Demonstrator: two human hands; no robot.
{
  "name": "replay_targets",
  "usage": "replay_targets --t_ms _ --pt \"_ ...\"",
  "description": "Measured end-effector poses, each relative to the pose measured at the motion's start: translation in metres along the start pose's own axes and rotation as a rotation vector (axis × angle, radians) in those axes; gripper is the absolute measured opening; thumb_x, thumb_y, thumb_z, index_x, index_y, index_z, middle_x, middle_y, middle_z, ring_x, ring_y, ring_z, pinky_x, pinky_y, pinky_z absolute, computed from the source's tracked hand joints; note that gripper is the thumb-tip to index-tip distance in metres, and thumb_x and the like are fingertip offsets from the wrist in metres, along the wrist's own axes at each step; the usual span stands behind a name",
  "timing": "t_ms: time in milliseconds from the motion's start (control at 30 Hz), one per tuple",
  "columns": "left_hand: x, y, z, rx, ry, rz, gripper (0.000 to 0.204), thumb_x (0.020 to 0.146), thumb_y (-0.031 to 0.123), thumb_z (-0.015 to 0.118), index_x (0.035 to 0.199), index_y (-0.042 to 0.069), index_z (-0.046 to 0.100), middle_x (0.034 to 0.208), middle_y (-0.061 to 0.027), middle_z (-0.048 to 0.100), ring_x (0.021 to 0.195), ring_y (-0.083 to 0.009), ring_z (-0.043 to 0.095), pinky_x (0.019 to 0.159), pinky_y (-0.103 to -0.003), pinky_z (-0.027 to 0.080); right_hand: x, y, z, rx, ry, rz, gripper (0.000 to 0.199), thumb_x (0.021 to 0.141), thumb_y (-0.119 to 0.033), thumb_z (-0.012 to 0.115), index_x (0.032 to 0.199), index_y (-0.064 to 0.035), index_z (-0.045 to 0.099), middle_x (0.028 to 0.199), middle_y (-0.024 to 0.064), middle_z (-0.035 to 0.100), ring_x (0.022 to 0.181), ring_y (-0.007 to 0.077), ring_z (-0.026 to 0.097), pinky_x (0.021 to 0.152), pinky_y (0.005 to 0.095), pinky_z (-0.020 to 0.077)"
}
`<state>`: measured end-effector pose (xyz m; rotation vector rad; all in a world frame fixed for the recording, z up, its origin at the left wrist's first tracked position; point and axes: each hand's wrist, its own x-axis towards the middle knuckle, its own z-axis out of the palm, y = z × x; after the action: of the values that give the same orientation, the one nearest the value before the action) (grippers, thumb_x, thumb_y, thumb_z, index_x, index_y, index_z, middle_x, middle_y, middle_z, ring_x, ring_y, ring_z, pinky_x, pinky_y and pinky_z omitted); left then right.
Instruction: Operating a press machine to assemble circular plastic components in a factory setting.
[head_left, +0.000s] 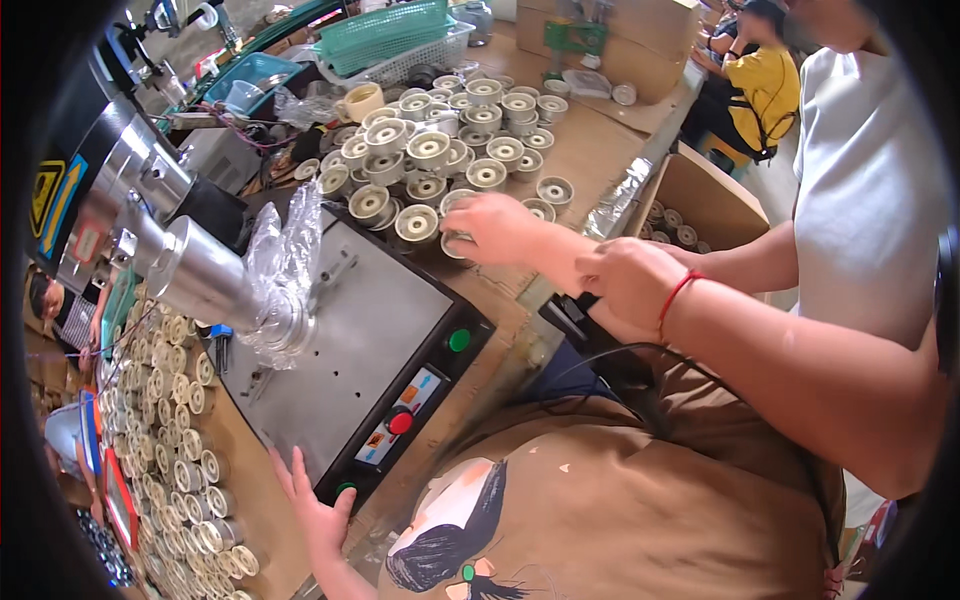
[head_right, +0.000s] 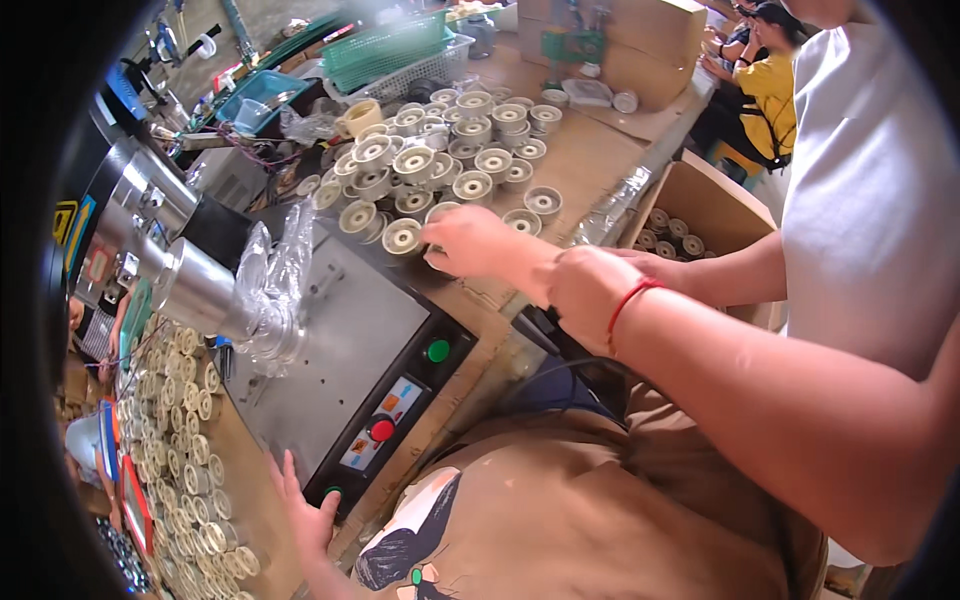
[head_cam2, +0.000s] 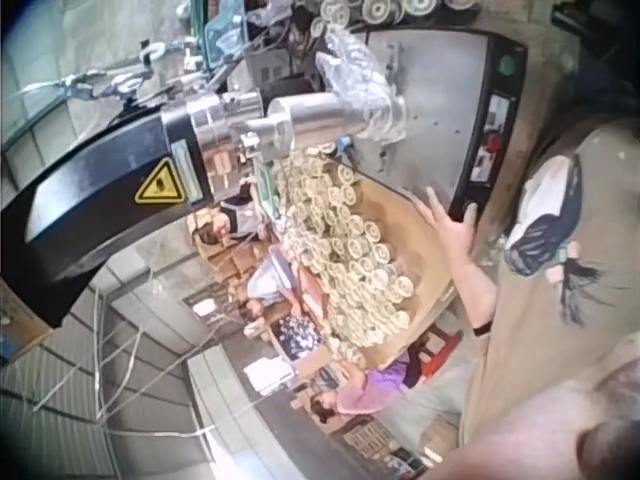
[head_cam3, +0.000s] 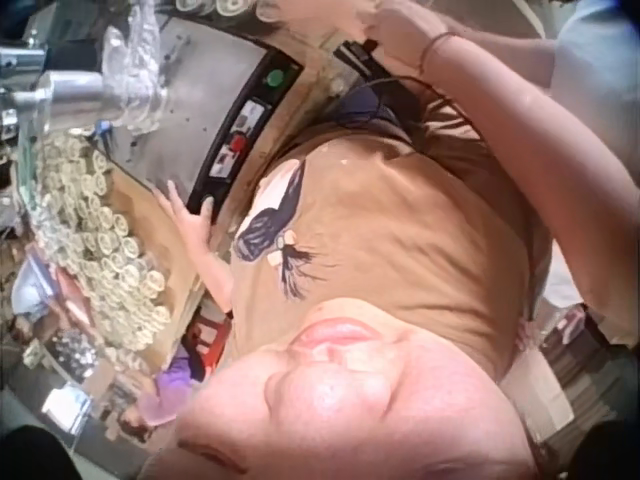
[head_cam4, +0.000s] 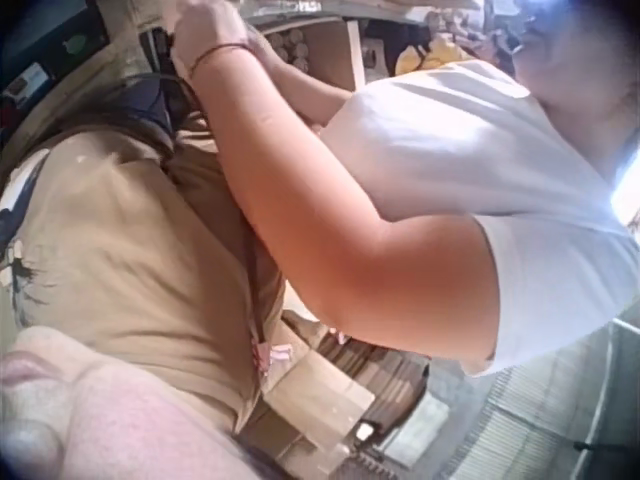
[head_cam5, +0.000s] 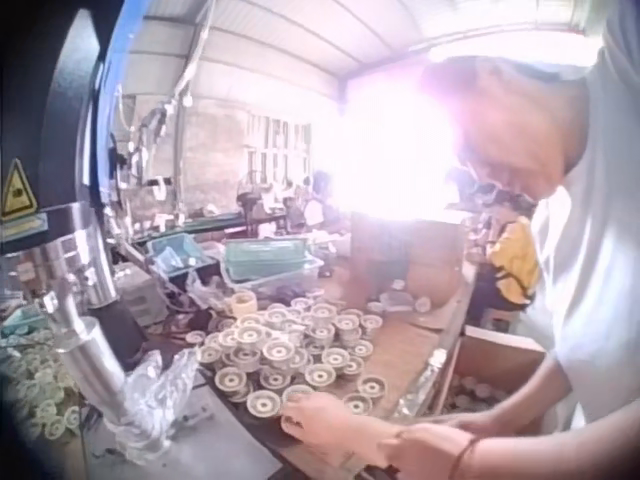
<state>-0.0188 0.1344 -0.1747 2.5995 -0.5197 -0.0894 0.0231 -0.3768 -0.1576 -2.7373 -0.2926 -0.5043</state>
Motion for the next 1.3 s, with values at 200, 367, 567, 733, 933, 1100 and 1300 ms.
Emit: replay_targets --t_ms 200,367,567,733,933,1100,1300 --pt "0.006 -0.004 0.004 0.011 -0.002 0.035 0.104 0.071 0.039 0.086 0.159 0.017 0.035 0.171 -0.0159 0.015 0.156 -0.0380 0.017 0.125 -0.049 0.022 0.021 -0.015 -0.021 -0.103 -0.013 0.044 0.023 0.089 -0.025 0.069 0.104 -0.0082 0.071 0.101 0.0110 0.070 0.096 0.0346 0.068 0.082 0.0462 0.0555" --pt "0.004 -0.005 0.004 -0.018 -0.010 0.016 0.104 0.071 0.039 0.085 0.159 0.018 0.035 0.170 -0.0162 0.016 0.156 -0.0382 0.016 0.125 -0.049 0.021 0.044 -0.027 -0.035 -0.063 -0.019 0.001 0.027 0.089 -0.027 0.067 0.108 -0.0092 0.072 0.103 0.0109 0.071 0.096 0.0350 0.068 0.082 0.0468 0.0555" --pt "0.002 -0.006 0.004 -0.016 0.008 0.040 0.103 0.070 0.036 0.085 0.159 0.016 0.035 0.170 -0.0169 0.016 0.156 -0.0386 0.017 0.125 -0.050 0.020 0.055 -0.022 -0.048 -0.024 0.124 -0.013 0.022 0.089 -0.026 0.069 0.103 -0.0093 0.071 0.098 0.0110 0.071 0.089 0.0348 0.068 0.078 0.0466 0.0539" --pt "0.004 -0.004 0.005 -0.003 0.000 0.019 0.103 0.069 0.031 0.085 0.158 0.016 0.037 0.170 -0.0167 0.016 0.156 -0.0385 0.017 0.125 -0.050 0.020 0.053 -0.019 -0.046 0.002 0.150 0.079 0.021 0.089 -0.026 0.071 0.100 -0.0085 0.072 0.085 0.0108 0.071 0.084 0.0325 0.068 0.074 0.0437 0.0536" --pt "0.002 -0.001 0.004 -0.045 0.010 -0.035 0.105 0.065 0.019 0.085 0.158 0.017 0.037 0.171 -0.0149 0.016 0.156 -0.0377 0.017 0.125 -0.049 0.021 0.054 -0.001 -0.035 0.352 0.159 0.243 0.018 0.090 -0.018 0.072 0.102 -0.0044 0.074 0.087 0.0106 0.075 0.076 0.0188 0.069 0.071 0.0340 0.0544" --pt "0.006 0.009 -0.001 0.065 -0.030 -0.064 0.106 0.062 0.014 0.084 0.158 0.018 0.037 0.171 -0.0142 0.017 0.156 -0.0376 0.018 0.125 -0.049 0.021 0.038 0.034 -0.030 0.404 0.241 0.321 0.015 0.090 -0.013 0.072 0.100 -0.0013 0.074 0.087 0.0084 0.074 0.076 0.0145 0.067 0.071 0.0310 0.0537" --pt "0.006 0.010 -0.004 0.116 -0.064 -0.111 0.108 0.061 0.014 0.086 0.158 0.015 0.037 0.170 -0.0146 0.018 0.155 -0.0379 0.018 0.125 -0.049 0.022 0.024 0.040 -0.040 0.473 0.253 0.439 0.018 0.091 -0.013 0.072 0.102 -0.0003 0.075 0.085 0.0063 0.074 0.074 0.0124 0.065 0.070 0.0305 0.0528"
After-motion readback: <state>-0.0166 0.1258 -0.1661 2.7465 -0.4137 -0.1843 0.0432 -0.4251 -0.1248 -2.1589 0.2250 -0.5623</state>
